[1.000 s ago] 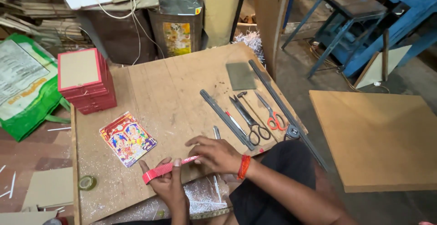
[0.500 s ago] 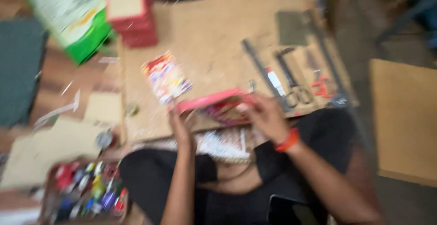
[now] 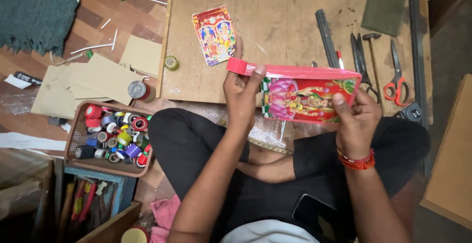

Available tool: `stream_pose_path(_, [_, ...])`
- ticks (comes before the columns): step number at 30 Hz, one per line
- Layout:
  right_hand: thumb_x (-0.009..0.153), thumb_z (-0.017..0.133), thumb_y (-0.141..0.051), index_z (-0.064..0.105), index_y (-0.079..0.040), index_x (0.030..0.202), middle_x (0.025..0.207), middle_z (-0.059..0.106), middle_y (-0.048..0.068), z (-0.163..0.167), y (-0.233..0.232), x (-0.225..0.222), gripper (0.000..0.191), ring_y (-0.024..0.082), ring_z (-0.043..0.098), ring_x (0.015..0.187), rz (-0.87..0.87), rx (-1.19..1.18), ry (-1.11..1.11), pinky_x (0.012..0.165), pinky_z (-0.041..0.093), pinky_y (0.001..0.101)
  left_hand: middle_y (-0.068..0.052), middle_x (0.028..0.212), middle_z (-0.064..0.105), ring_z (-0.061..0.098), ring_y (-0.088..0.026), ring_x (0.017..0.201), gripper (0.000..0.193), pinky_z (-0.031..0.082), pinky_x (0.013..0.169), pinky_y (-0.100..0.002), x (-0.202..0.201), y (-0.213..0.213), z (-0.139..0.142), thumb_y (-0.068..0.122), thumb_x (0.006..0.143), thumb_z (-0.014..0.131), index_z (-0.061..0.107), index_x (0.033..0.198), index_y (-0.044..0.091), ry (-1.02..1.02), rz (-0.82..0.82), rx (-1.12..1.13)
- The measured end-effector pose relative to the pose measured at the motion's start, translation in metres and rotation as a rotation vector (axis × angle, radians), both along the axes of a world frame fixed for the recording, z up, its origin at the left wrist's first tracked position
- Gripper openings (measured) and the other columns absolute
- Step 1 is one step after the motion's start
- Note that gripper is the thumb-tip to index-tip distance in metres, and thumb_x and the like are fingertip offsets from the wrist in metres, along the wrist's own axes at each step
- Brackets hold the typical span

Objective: The person assembles small decorative cards by placing printed images onto cardboard, stacking them, and applying red patterned tape to the edges. They use scissors and a utility knife to trim the tape and organize the finished cards into a stack.

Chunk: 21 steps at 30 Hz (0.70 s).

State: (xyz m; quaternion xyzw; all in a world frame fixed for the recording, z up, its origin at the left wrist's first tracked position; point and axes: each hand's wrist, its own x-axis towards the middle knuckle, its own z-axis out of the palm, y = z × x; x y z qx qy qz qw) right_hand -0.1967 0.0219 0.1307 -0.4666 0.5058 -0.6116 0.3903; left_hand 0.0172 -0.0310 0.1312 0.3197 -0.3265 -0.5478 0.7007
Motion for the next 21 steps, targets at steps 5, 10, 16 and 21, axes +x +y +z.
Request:
stream_pose_path(5, [0.107,0.071,-0.012,0.068,0.003,0.118,0.106,0.072,0.004,-0.004,0.006,0.002,0.018,0.005,0.065,0.09,0.017,-0.079,-0.029,0.083,0.051,0.0194,-0.003,0.123,0.049,0.05,-0.003,0.099,0.075,0.046,0.091,-0.02,0.0,0.007,0.006,0.007,0.099,0.067,0.028,0.163,-0.003,-0.167,0.081,-0.048])
stream_pose_path(10, [0.108,0.073,-0.01,0.068,0.004,0.116,0.101,0.072,0.003,-0.007,0.011,0.003,0.017,0.004,0.063,0.085,-0.002,-0.097,-0.039,0.08,0.049,0.0179,-0.012,0.165,0.041,0.049,-0.005,0.101,0.077,0.047,0.097,-0.023,0.003,0.008,0.011,0.007,0.104,0.068,0.027,0.168,-0.004,-0.201,0.072,-0.107])
stream_pose_path(16, [0.106,0.073,-0.01,0.068,0.003,0.123,0.106,0.073,0.003,-0.011,0.017,0.003,0.022,0.004,0.064,0.086,-0.016,-0.111,-0.091,0.084,0.05,0.0195,0.0,0.163,0.041,0.052,-0.004,0.104,0.074,0.049,0.097,-0.022,0.002,0.012,-0.006,0.009,0.104,0.068,0.027,0.164,-0.003,-0.21,0.071,-0.126])
stream_pose_path(21, [0.099,0.071,-0.012,0.071,0.0,0.121,0.098,0.071,-0.001,-0.027,0.032,0.004,0.025,0.005,0.063,0.085,-0.166,0.038,0.127,0.074,0.054,0.0248,-0.001,0.095,0.066,0.061,-0.006,0.077,0.024,0.052,0.059,-0.024,-0.002,0.015,-0.015,0.009,0.098,0.068,0.057,0.117,0.001,-0.283,0.087,0.115])
